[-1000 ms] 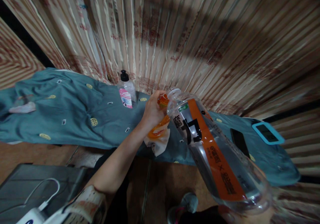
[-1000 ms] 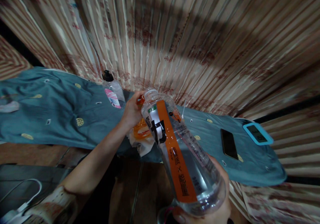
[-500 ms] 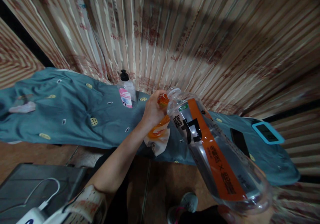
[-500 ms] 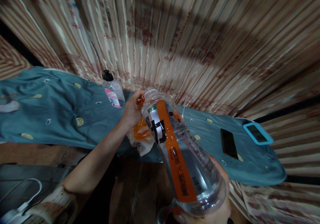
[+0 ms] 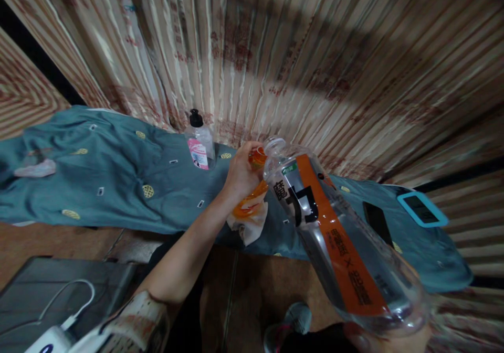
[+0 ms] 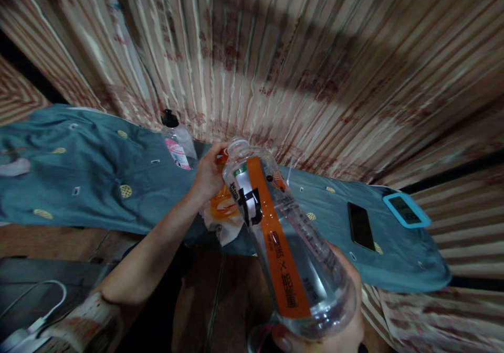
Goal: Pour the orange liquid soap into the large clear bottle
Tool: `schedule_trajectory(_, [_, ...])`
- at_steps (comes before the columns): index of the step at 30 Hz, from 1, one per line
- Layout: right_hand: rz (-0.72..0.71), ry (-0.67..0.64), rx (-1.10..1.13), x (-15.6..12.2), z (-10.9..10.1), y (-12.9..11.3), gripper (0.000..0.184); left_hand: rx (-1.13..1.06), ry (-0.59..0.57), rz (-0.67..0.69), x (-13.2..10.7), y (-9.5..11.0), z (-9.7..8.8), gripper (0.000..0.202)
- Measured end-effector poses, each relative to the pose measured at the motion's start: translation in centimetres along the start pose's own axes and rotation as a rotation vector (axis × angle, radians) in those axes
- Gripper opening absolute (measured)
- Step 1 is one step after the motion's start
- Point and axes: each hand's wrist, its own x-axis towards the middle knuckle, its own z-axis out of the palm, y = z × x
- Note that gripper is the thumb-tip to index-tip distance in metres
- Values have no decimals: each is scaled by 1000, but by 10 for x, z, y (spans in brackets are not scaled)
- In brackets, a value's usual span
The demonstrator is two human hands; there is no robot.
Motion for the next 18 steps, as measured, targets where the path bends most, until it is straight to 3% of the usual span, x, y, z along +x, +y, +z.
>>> schedule_trajectory(10, [70,31,54,1,5,-15,117,7,-8,-13,0,5,-3,24])
schedule_trajectory(18, [32,-18,21,1,2,-6,118,-2,-19,-33,0,7,-5,25])
